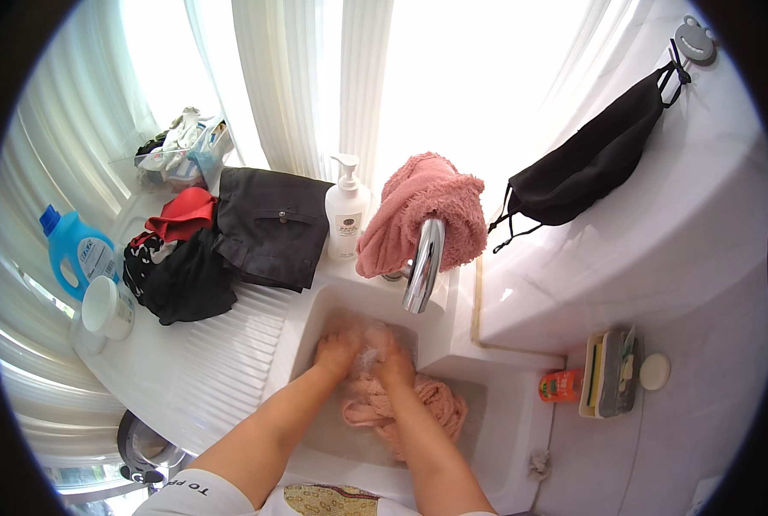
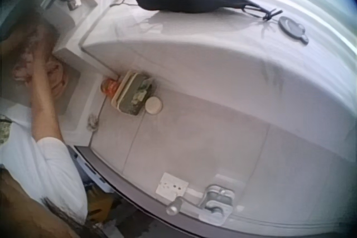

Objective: The person washes a piece of pink laundry in a sink by hand, scrubbing it under running water.

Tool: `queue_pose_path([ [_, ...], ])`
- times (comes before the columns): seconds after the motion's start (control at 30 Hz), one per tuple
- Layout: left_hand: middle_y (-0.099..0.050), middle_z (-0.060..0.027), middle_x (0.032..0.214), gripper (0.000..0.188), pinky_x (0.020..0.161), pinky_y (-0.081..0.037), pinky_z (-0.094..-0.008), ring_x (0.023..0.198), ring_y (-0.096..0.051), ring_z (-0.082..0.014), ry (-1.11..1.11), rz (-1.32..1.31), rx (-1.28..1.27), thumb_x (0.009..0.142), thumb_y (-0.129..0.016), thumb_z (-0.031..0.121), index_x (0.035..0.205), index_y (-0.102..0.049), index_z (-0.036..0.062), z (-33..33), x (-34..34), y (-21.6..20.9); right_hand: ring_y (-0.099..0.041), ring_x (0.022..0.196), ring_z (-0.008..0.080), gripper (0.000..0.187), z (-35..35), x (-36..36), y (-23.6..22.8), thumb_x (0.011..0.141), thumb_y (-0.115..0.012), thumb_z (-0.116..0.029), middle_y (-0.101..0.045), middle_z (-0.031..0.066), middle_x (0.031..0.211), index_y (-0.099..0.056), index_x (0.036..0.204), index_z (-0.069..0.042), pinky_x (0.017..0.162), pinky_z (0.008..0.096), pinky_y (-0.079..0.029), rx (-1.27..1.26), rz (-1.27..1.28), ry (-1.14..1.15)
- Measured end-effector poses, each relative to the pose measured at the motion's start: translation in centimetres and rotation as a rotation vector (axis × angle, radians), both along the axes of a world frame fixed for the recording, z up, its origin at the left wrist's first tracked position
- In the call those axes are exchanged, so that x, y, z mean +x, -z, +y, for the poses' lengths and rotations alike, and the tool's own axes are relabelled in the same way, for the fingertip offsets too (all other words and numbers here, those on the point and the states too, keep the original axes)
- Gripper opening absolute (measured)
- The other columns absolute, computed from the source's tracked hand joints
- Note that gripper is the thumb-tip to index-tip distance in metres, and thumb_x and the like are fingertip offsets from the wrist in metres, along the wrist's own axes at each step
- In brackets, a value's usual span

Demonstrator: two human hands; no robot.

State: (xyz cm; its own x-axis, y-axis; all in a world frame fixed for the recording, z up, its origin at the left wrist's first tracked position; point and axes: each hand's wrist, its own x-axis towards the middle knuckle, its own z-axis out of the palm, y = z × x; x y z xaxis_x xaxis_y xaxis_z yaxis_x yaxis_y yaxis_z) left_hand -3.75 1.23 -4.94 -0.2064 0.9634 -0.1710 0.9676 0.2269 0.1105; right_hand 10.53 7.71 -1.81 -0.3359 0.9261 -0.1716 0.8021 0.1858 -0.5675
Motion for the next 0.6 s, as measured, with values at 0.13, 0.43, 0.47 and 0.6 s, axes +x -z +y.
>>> queue_pose_path([
  [0.13, -0.061, -0.0167, 0.113, 0.034, 0.089, -0.048, -0.0446, 0.108, -0.058, -0.0295, -0.561, -1.001, 0.055, 0.082, -0.059, 0.020, 0.115, -0.060, 0.0100, -0.4, -1.0, -4.9, -0.062, 0.081, 0.0330, 0.041, 1.5, 1.2, -0.1, 0.070, -0.073, -0.011, -0.065, 0.0138, 0.087, -0.063, 0.110, -0.008, 0.082, 0.0395, -0.050, -0.498, 0.419, 0.196],
  [0.43, -0.056, -0.0147, 0.123, 0.069, 0.101, -0.041, -0.0484, 0.116, -0.053, -0.0332, -1.082, -2.426, 0.518, 0.087, -0.047, 0.065, 0.122, -0.051, 0.0047, -4.0, 1.6, -10.0, -0.028, 0.133, 0.0406, 0.042, -5.2, 2.2, -8.5, 0.065, -0.075, -0.017, -0.033, 0.0202, 0.145, -0.064, 0.105, -0.006, 0.106, 0.0456, -0.029, 0.318, 0.591, -0.484],
  [0.47, -0.056, -0.0145, 0.123, 0.073, 0.101, -0.041, -0.0479, 0.116, -0.054, -0.0331, -1.022, -2.467, 0.442, 0.086, -0.046, 0.068, 0.122, -0.050, 0.0047, -4.4, 2.1, -11.6, -0.027, 0.134, 0.0420, 0.041, -6.3, 2.2, -9.5, 0.066, -0.075, -0.018, -0.032, 0.0197, 0.145, -0.064, 0.103, -0.006, 0.108, 0.0480, -0.026, 0.328, 0.589, -0.527],
  [0.6, -0.055, -0.0131, 0.122, 0.079, 0.100, -0.043, -0.0451, 0.113, -0.055, -0.0314, -0.491, -2.606, 0.159, 0.083, -0.041, 0.074, 0.122, -0.050, 0.0051, -5.9, 2.5, -14.2, -0.030, 0.130, 0.0438, 0.044, -9.4, 1.5, -12.3, 0.074, -0.074, -0.030, -0.033, 0.0199, 0.143, -0.059, 0.105, -0.003, 0.104, 0.0527, -0.028, 0.453, 0.568, -0.541],
])
